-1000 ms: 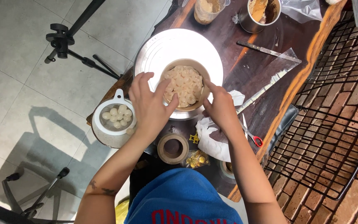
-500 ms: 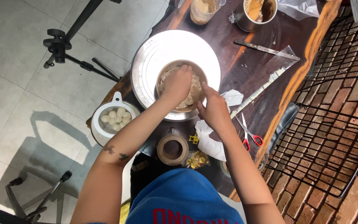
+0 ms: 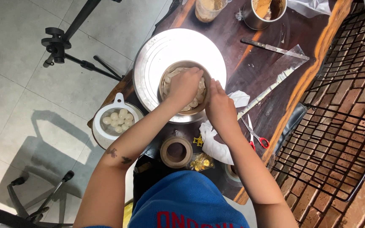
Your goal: Assembling a layered fruit dessert in a round paper container by filling a piping bag with cream and arranging longan fruit.
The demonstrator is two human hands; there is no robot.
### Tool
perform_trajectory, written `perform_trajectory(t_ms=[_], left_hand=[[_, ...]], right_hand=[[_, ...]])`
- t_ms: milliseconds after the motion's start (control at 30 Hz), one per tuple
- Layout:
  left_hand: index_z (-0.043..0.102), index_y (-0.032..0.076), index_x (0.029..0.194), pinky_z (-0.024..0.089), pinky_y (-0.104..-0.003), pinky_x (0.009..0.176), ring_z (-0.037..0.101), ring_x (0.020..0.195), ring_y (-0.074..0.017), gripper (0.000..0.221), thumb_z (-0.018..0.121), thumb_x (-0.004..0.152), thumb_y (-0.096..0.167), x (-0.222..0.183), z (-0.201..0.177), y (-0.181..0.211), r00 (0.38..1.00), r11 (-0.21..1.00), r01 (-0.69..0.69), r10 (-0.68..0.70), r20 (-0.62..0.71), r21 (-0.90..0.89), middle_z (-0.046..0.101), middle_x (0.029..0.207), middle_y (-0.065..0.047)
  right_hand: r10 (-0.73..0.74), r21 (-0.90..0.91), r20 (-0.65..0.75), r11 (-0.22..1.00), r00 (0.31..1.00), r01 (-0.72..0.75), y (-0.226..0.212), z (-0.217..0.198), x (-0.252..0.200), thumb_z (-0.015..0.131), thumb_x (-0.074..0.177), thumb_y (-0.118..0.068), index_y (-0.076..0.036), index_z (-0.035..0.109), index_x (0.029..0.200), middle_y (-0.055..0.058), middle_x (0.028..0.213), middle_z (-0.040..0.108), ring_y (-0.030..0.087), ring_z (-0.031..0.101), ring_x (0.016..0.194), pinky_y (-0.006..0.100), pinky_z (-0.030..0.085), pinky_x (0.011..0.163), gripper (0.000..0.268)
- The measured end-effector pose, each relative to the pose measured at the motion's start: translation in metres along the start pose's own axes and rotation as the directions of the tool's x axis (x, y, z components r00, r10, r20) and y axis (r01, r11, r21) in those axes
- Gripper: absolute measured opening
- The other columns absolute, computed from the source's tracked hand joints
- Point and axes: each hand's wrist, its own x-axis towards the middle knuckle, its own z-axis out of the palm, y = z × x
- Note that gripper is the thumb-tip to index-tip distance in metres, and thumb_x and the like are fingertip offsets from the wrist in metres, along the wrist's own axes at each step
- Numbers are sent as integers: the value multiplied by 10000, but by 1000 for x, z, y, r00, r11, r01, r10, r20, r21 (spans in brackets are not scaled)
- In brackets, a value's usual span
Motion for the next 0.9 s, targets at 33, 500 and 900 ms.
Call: perform_trajectory(t_ms=[33,500,900], left_hand=[[721,52,1136,563,-420,802,673,1005,-299,326,618,830,4,1,2,0,1000,1000,-4,4,3,-30,696,1073,-77],[766,155,1148,546,-397,855,659,1084,-266,363,619,848,14,-7,11,0,995,982,9,10,101,-186,701,1160,-27],[775,103,1114,547,-447,858,675,1021,-323,301,648,844,62,-14,1,7,993,960,83,-56,107,-267,688,1077,-119]], right_hand=[[31,-18,22,999,999,-31,-1,1,1,604,932,-15,56,470,1465,332,1420,551,501,672,1017,521,569,850,553],[5,177,-29,984,1000,0,-9,-18,-6,812,712,26,-102,260,1557,279,1143,605,397,694,864,441,587,726,1017],[128,238,-54,965,990,-112,-13,-29,-13,789,756,33,-91,367,1447,111,725,618,274,679,681,415,538,628,820]])
